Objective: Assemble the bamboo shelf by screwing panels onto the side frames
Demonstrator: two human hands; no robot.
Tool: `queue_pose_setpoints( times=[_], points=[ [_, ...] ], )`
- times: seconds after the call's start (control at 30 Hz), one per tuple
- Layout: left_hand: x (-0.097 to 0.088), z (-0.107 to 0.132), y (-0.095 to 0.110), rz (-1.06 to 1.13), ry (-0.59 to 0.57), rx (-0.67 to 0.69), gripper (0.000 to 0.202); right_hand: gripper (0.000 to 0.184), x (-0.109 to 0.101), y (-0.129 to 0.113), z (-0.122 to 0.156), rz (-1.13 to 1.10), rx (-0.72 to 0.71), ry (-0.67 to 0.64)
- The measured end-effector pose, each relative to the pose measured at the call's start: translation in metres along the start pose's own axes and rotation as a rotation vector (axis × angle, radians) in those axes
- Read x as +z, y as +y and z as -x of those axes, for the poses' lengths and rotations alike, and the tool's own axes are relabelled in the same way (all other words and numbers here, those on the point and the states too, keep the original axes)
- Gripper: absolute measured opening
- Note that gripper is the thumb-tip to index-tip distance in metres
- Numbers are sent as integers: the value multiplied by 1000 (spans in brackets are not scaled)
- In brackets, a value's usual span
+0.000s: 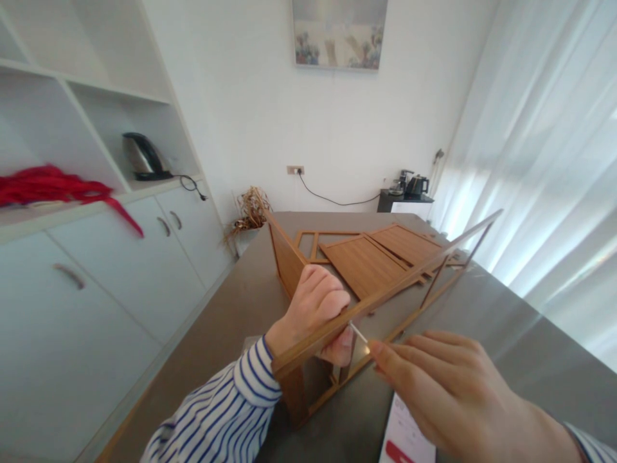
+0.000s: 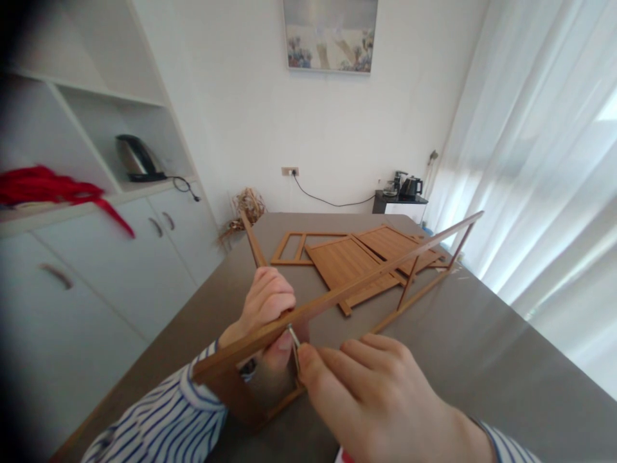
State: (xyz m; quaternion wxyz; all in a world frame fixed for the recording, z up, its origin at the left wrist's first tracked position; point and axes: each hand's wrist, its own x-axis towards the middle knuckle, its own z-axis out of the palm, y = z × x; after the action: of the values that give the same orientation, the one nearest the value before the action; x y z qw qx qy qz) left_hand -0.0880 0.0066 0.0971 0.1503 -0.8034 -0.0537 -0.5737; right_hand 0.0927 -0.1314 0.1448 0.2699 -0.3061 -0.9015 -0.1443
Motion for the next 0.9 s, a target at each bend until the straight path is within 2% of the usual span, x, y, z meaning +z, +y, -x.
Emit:
queue_pose_setpoints(
  times=[0.17,0.27,0.37,0.47,0.57,0.73,0.8,0.9],
  points=[
    [0,0,0,-1,0,6,13,10,16,-18,0,-436,446,106],
    [-1,0,-1,-10,-7,9,14,16,21,-31,-5,-778,708,71],
    [-1,1,-2,-15,-28,16,17,27,24,-38,-8,-1077,843,65],
    [-2,2,-3,-11,-40,27,18,29,26,-36,-8,-1251,795,119],
    [-2,0,-3,-9,-42,30,19,25,21,-29,-9,-1213,688,94],
    [-5,-4,-2,-19,-45,43,21,18,1,-16,-13,-734,515,-72],
    [-5,-5,-2,-19,-50,47,19,19,-7,-12,-14,-512,387,-109],
    [-5,-4,-2,-19,-48,48,16,26,-18,-9,-15,-185,168,-88]
  ],
)
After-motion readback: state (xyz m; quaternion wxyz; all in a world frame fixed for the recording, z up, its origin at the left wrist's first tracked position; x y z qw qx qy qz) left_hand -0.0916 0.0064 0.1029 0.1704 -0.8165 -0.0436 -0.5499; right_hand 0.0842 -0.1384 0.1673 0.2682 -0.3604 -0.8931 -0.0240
